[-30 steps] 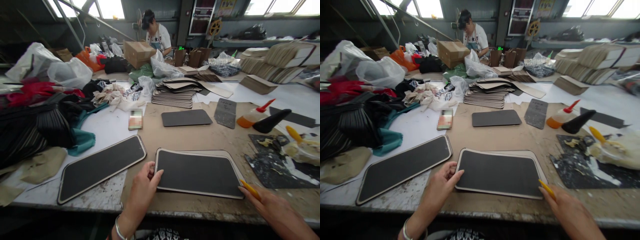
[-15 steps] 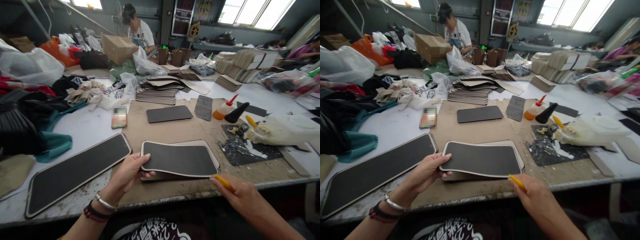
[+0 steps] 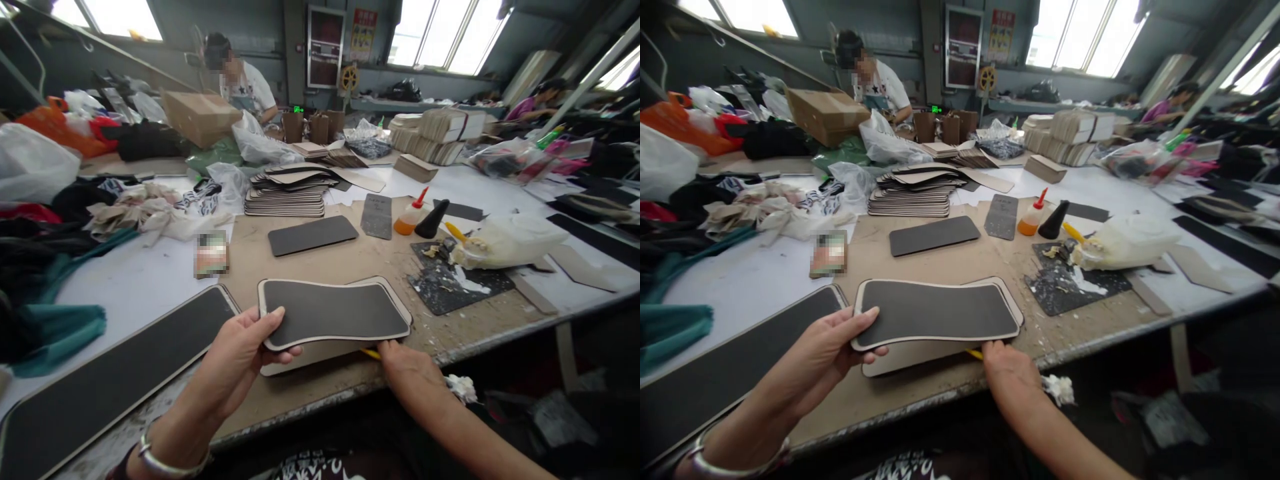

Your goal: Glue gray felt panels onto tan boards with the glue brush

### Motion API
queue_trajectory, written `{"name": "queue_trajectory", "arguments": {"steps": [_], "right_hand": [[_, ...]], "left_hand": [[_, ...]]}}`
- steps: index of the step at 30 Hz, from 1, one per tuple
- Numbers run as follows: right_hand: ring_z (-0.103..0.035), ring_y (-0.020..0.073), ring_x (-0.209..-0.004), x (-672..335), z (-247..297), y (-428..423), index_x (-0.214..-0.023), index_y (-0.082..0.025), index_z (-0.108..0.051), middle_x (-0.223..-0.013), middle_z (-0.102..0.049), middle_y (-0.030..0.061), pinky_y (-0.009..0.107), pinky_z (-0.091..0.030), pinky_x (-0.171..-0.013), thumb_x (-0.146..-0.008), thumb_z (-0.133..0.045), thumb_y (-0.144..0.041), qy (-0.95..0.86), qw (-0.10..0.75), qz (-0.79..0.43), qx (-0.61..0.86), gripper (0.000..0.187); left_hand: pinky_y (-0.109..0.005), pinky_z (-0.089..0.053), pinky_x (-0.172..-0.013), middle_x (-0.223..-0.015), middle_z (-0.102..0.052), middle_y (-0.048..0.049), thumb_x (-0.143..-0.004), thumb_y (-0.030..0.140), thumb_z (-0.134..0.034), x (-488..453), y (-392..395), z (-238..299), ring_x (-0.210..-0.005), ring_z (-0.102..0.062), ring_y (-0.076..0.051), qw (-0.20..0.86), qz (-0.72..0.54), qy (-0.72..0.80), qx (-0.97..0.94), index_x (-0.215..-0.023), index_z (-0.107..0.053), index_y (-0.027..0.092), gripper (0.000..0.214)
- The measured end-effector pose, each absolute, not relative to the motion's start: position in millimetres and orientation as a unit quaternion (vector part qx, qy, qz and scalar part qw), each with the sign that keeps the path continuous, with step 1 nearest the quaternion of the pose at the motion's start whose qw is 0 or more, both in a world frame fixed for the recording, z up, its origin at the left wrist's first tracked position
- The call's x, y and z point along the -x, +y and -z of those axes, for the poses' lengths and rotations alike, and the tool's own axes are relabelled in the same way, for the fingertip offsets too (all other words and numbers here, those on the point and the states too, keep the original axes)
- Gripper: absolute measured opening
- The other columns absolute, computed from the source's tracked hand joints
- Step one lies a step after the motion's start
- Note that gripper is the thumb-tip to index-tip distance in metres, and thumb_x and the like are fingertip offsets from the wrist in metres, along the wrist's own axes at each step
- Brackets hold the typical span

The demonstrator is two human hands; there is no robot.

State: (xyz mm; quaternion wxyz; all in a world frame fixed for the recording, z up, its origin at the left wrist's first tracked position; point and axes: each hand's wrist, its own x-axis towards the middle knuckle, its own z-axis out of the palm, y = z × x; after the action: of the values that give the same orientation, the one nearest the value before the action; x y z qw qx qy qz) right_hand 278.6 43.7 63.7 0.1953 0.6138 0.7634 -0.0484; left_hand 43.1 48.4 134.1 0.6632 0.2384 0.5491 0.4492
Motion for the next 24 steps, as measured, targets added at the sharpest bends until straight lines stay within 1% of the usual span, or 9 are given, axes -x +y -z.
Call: {"name": "queue_trajectory", "arguments": {"steps": [6,8,10,13,15,17,20,22,24], "right_hand": [[-0.068,0.0237,-0.079,-283,-63,51,-0.113,-0.014,-0.056,-0.092,-0.069,0.0154,0.029,-0.051,-0.065,-0.084,-0.036,-0.002,0.749,0.207,0.096,-0.622,0.038],[-0.068,0.0242,-0.081,-284,-63,52,-0.108,-0.013,-0.06,-0.093,-0.069,0.0152,0.029,-0.051,-0.066,-0.083,-0.035,0.0,0.752,0.21,0.101,-0.617,0.038],[-0.067,0.0241,-0.083,-285,-62,51,-0.11,-0.014,-0.06,-0.096,-0.068,0.0144,0.029,-0.051,-0.067,-0.083,-0.034,0.001,0.759,0.208,0.091,-0.61,0.041],[-0.067,0.0226,-0.082,-286,-59,51,-0.131,-0.015,-0.046,-0.1,-0.068,0.0135,0.026,-0.049,-0.064,-0.082,-0.031,0.004,0.764,0.209,0.072,-0.607,0.055],[-0.068,0.0225,-0.079,-288,-61,51,-0.138,-0.015,-0.036,-0.101,-0.068,0.0133,0.026,-0.047,-0.061,-0.081,-0.03,0.004,0.756,0.218,0.074,-0.613,0.06],[-0.067,0.0236,-0.079,-291,-66,55,-0.133,-0.016,-0.044,-0.097,-0.069,0.0121,0.027,-0.045,-0.06,-0.082,-0.034,0.0,0.745,0.213,0.093,-0.625,0.054],[-0.066,0.023,-0.08,-297,-76,67,-0.105,-0.018,-0.061,-0.088,-0.069,0.0095,0.027,-0.042,-0.063,-0.086,-0.039,-0.012,0.734,0.151,0.131,-0.65,0.029],[-0.064,0.0201,-0.08,-300,-79,78,-0.092,-0.017,-0.061,-0.085,-0.068,0.0086,0.025,-0.04,-0.066,-0.088,-0.039,-0.018,0.736,0.09,0.148,-0.654,0.023],[-0.063,0.0184,-0.081,-302,-74,88,-0.089,-0.017,-0.06,-0.086,-0.067,0.0087,0.024,-0.039,-0.069,-0.088,-0.04,-0.022,0.744,0.047,0.16,-0.646,0.021]], "left_hand": [[-0.015,-0.046,-0.037,-0.063,-0.061,0.0023,-0.062,0.03,-0.077,-12,39,-124,-0.045,-0.053,-0.007,0.642,-0.441,0.576,-0.248,-0.077,-0.062,0.014,0.027],[-0.017,-0.049,-0.039,-0.065,-0.061,0.0026,-0.054,0.031,-0.081,2,33,-113,-0.045,-0.053,-0.007,0.628,-0.431,0.608,-0.225,-0.077,-0.062,0.015,0.034],[-0.019,-0.051,-0.041,-0.068,-0.063,0.0026,-0.048,0.031,-0.084,16,25,-100,-0.048,-0.056,-0.009,0.612,-0.421,0.64,-0.195,-0.078,-0.062,0.017,0.041],[-0.019,-0.051,-0.043,-0.069,-0.065,0.0025,-0.044,0.032,-0.086,30,13,-81,-0.049,-0.057,-0.01,0.597,-0.413,0.668,-0.166,-0.081,-0.062,0.018,0.047],[-0.02,-0.052,-0.044,-0.067,-0.065,0.002,-0.042,0.034,-0.086,33,6,-71,-0.05,-0.058,-0.011,0.609,-0.394,0.671,-0.152,-0.082,-0.062,0.017,0.05],[-0.021,-0.051,-0.043,-0.063,-0.065,0.0014,-0.041,0.039,-0.086,30,0,-63,-0.048,-0.058,-0.013,0.622,-0.372,0.673,-0.148,-0.081,-0.062,0.017,0.052],[-0.018,-0.044,-0.035,-0.055,-0.063,0.001,-0.043,0.048,-0.083,20,-3,-54,-0.041,-0.055,-0.011,0.611,-0.374,0.675,-0.176,-0.078,-0.06,0.016,0.052],[-0.016,-0.041,-0.034,-0.051,-0.061,0.0016,-0.045,0.052,-0.081,14,-4,-49,-0.04,-0.053,-0.01,0.6,-0.386,0.672,-0.199,-0.074,-0.06,0.015,0.051],[-0.016,-0.041,-0.035,-0.047,-0.058,0.0024,-0.047,0.054,-0.079,10,-3,-44,-0.039,-0.051,-0.009,0.596,-0.392,0.667,-0.217,-0.07,-0.059,0.015,0.05]]}}
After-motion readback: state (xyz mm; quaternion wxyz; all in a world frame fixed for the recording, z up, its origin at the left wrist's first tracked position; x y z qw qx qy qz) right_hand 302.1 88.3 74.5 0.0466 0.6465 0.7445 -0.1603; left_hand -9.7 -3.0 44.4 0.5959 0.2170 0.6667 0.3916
